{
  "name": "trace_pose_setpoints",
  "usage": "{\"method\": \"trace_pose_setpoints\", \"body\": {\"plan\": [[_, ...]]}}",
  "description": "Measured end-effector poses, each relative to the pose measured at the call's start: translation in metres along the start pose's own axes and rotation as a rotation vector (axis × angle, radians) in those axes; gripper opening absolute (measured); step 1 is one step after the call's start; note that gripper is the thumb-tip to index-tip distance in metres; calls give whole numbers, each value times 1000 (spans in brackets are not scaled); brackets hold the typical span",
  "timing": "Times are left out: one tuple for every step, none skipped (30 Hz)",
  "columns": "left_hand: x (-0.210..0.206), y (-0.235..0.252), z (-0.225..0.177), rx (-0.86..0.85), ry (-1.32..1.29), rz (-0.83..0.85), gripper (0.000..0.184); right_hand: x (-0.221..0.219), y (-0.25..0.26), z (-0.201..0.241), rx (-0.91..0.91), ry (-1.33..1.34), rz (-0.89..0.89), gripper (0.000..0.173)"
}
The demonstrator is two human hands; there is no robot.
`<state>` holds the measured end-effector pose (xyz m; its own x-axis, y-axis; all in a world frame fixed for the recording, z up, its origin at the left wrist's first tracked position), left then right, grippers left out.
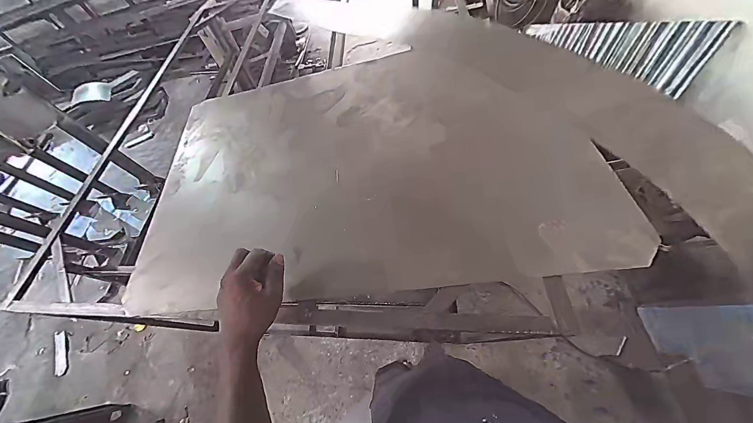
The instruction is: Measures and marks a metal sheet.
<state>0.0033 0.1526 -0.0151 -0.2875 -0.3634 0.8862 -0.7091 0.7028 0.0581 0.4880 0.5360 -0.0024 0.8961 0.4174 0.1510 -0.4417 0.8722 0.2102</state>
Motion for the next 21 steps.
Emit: {"method": "trace_pose_setpoints", "body": {"plan": [[2,4,3,7,20,9,36,4,2,-14,105,-5,104,16],[7,9,9,25,33,23,38,-3,-2,-14,64,22,16,14],[15,15,19,61,42,35,40,-9,-6,-13,0,56,-63,13],[26,23,34,106,58,44,42,-12,-10,-14,-39,83,-101,12],[39,31,53,164,82,53,45,-15,-13,-15,-65,91,-116,13],[52,39,77,222,128,60,48,-19,-18,-16,-89,80,-121,15],[65,47,101,273,182,63,51,-24,-24,-15,-119,38,-116,15],[78,54,125,306,228,63,53,-29,-30,-17,-156,-17,-92,12],[89,62,146,318,264,69,55,-35,-37,-20,-191,-70,-74,12],[98,70,162,313,286,79,55,-43,-44,-22,-227,-126,-73,14],[104,78,176,295,302,92,55,-53,-50,-22,-267,-182,-83,15],[109,85,188,269,314,106,54,-62,-55,-22,-301,-234,-92,18],[112,91,198,243,322,129,54,-72,-59,-23,-332,-280,-98,25],[114,99,206,208,327,152,53,-81,-62,-28,-354,-322,-107,31],[116,108,210,171,327,177,51,-89,-62,-35,-365,-368,-122,35],[116,115,213,135,334,202,49,-95,-61,-42,-376,-414,-135,40],[114,122,215,100,338,230,47,-101,-61,-45,-394,-465,-142,47],[110,128,218,59,344,255,47,-105,-60,-46,-424,-525,-132,51],[107,135,220,9,356,276,46,-111,-59,-44,-459,-593,-115,53],[105,142,219,-44,368,295,46,-117,-59,-42,-494,-666,-96,54],[103,149,216,-96,379,314,45,-122,-60,-39,-530,-734,-72,54]]}}
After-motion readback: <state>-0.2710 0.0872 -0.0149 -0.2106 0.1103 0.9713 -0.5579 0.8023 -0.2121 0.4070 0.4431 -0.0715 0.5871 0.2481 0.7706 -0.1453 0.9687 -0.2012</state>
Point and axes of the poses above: each hand's wrist, its own y-axis towards the middle knuckle, its own x-axis out of the back of the hand, z = x × y, the point moved 6 cm from there along y, towards the middle knuckle, and after that the axes turned 15 degrees about z, right-handed, at the moved point
